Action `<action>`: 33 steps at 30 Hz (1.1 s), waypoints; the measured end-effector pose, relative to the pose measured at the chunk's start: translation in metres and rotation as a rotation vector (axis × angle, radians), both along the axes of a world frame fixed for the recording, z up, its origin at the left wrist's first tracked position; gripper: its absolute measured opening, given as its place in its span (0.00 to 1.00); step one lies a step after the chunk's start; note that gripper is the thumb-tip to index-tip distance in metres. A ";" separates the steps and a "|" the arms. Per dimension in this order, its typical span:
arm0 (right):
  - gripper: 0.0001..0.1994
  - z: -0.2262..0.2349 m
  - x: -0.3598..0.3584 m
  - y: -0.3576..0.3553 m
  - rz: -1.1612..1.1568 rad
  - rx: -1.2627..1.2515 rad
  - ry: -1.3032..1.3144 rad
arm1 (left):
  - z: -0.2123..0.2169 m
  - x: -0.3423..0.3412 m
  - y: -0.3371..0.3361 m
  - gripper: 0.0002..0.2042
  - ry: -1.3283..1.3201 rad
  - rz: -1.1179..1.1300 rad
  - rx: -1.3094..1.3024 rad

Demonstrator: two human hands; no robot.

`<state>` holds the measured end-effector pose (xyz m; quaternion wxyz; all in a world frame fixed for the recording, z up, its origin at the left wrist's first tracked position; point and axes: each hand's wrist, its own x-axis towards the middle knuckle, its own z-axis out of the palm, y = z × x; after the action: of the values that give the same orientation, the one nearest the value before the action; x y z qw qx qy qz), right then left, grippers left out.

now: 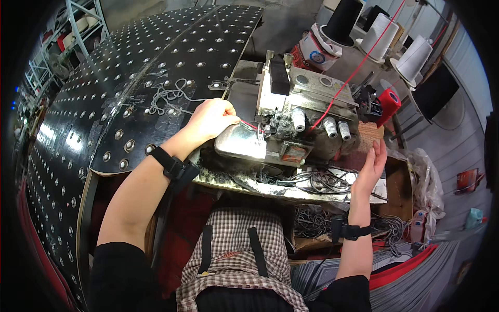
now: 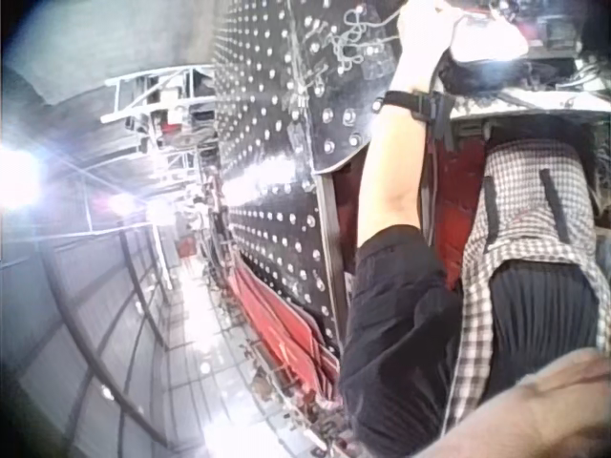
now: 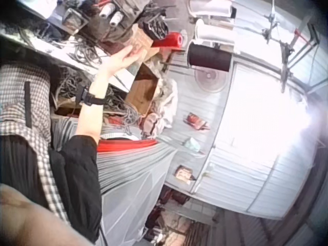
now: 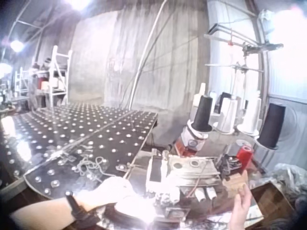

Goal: Preparing thread and using an overlock sewing machine to edge decorative red floor mats.

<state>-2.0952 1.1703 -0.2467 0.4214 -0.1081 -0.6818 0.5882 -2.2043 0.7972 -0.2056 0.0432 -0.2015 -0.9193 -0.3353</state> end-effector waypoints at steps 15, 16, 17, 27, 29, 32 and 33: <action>0.24 0.038 0.020 -0.071 0.138 0.010 0.155 | -0.006 0.000 0.005 0.11 0.045 0.038 0.031; 0.23 0.039 0.021 -0.072 0.130 0.019 0.148 | -0.007 -0.001 0.005 0.11 0.048 0.033 0.042; 0.22 0.040 0.022 -0.073 0.125 0.029 0.147 | -0.007 -0.001 0.005 0.11 0.049 0.040 0.039; 0.24 0.049 0.036 -0.086 0.134 0.024 0.148 | -0.006 -0.009 0.003 0.11 0.093 0.026 0.002; 0.24 0.050 0.038 -0.088 0.141 0.009 0.149 | -0.004 -0.010 0.003 0.11 0.102 0.021 -0.002; 0.24 0.052 0.040 -0.089 0.152 0.006 0.155 | -0.003 -0.011 0.004 0.11 0.071 0.033 0.005; 0.24 0.052 0.040 -0.090 0.157 0.019 0.156 | -0.003 -0.012 0.004 0.11 0.070 0.035 0.000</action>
<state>-2.0548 1.0805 -0.1944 0.4268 -0.0045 -0.6589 0.6194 -2.2158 0.8011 -0.2084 0.0812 -0.1969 -0.9206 -0.3274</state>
